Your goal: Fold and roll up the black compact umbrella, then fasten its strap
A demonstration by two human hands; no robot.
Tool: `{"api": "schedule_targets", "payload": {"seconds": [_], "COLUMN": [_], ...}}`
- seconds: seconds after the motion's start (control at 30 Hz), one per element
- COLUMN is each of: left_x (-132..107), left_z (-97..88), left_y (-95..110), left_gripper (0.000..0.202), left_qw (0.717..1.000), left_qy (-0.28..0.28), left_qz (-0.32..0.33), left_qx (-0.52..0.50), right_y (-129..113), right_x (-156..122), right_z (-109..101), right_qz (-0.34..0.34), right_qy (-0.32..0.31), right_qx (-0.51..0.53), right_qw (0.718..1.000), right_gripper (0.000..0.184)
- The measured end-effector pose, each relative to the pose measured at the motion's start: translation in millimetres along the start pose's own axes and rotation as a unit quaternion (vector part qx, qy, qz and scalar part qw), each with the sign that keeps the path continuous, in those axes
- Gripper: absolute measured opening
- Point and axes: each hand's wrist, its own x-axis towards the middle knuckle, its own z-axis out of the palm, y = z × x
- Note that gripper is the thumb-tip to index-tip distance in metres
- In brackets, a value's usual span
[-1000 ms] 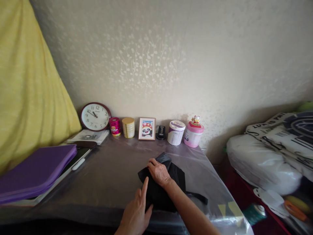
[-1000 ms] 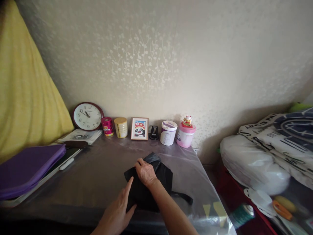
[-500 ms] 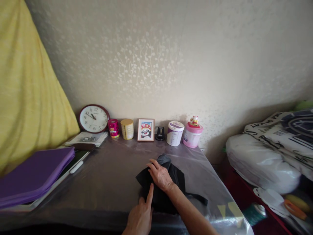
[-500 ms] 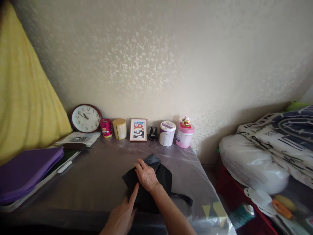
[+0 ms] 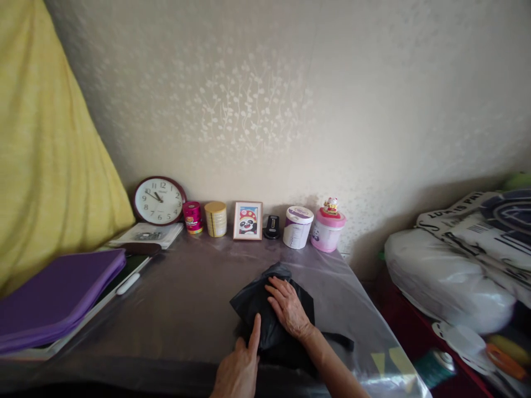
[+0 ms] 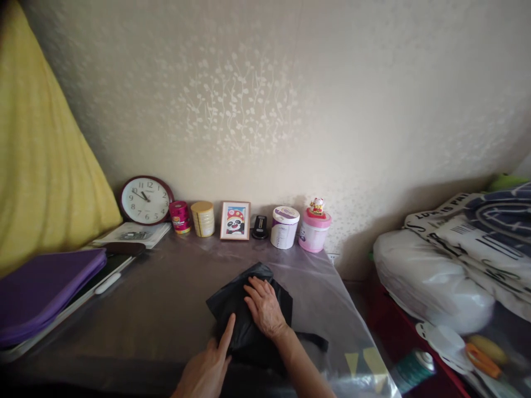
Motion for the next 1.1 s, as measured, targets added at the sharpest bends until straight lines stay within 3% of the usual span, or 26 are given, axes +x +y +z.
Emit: {"api": "schedule_targets", "payload": {"seconds": [0.3, 0.4, 0.5, 0.57, 0.67, 0.77, 1.1], "left_x": [1.6, 1.4, 1.3, 1.8, 3.6, 4.6, 2.4], "left_z": [-0.9, -4.6, -4.7, -2.4, 0.9, 0.2, -12.1], "left_y": [-0.8, -0.1, -0.7, -2.1, -3.9, -3.5, 0.8], "left_gripper": [0.066, 0.066, 0.065, 0.065, 0.063, 0.060, 0.059], "left_qw": [1.000, 0.999, 0.999, 0.999, 0.999, 0.999, 0.997], "left_qy": [-0.023, -0.037, -0.042, -0.035, -0.031, -0.035, -0.065], "left_qz": [-0.006, -0.009, -0.011, -0.007, -0.005, -0.011, -0.034], "left_qx": [-0.003, -0.007, -0.005, -0.005, -0.012, -0.018, -0.038], "right_y": [46.4, 56.2, 42.5, 19.9, -16.0, -28.3, 40.7], "right_x": [30.2, 40.7, 44.1, 40.3, 29.6, 24.7, 61.3], "right_z": [12.8, 13.4, 4.7, -3.1, -9.0, -4.9, 14.9], "right_qz": [0.056, 0.109, 0.133, 0.084, -0.041, -0.082, 0.056], "right_qy": [-0.007, -0.012, 0.025, 0.041, -0.039, -0.105, -0.084], "right_qx": [-0.035, -0.054, -0.066, -0.037, 0.044, 0.066, -0.014], "right_qw": [0.998, 0.992, 0.989, 0.995, 0.997, 0.989, 0.995], "right_gripper": [0.032, 0.031, 0.030, 0.029, 0.027, 0.027, 0.029]}}
